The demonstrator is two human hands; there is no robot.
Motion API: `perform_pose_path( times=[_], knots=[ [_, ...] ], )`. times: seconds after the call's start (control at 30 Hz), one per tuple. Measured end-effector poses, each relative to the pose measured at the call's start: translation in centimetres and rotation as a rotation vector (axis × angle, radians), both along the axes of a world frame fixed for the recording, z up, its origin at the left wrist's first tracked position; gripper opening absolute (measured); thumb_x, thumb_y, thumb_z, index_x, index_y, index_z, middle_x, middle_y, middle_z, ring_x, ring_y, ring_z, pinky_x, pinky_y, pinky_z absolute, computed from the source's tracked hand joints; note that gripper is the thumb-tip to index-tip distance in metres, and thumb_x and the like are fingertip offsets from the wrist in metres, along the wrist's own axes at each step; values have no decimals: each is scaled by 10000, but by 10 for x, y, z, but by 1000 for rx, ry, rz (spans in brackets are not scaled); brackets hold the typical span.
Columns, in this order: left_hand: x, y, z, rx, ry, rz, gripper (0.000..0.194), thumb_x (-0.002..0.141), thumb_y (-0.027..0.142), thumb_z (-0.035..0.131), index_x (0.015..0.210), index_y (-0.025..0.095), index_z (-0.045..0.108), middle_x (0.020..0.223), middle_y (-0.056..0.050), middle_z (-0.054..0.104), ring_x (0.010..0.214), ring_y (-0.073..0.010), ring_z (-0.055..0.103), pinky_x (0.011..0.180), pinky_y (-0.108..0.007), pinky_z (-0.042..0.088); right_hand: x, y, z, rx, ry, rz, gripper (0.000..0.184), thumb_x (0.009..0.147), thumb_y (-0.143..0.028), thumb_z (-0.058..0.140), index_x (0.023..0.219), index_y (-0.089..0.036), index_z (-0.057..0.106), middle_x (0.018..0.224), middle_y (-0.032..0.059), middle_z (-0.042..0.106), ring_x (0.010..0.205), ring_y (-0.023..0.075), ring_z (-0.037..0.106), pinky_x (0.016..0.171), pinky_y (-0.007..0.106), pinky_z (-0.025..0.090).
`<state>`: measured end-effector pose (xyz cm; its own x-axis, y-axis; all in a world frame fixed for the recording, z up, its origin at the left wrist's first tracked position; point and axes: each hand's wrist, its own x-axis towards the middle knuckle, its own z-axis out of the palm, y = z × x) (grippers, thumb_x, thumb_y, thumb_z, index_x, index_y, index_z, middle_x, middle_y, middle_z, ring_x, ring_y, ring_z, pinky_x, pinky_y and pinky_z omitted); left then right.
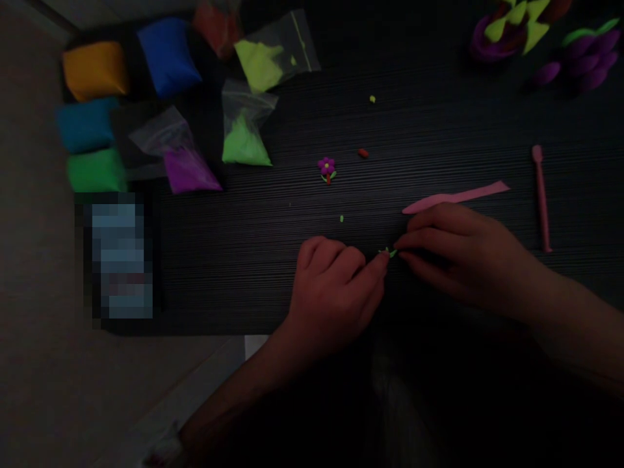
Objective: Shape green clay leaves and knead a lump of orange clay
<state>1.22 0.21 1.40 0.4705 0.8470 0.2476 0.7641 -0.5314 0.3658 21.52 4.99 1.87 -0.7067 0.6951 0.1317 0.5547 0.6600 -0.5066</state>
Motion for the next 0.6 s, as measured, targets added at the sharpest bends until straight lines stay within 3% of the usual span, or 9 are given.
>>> perform_pose_path(
  times=[0.6],
  knots=[
    [-2, -2, -1, 38, -75, -12, 177, 744, 210, 587, 913, 193, 637, 686, -2, 577, 725, -148, 456, 759, -348, 374, -2, 0, -2, 23, -25, 7, 149, 791, -238, 535, 890, -175, 628, 906, 66, 598, 889, 192, 550, 748, 310, 446]
  ],
)
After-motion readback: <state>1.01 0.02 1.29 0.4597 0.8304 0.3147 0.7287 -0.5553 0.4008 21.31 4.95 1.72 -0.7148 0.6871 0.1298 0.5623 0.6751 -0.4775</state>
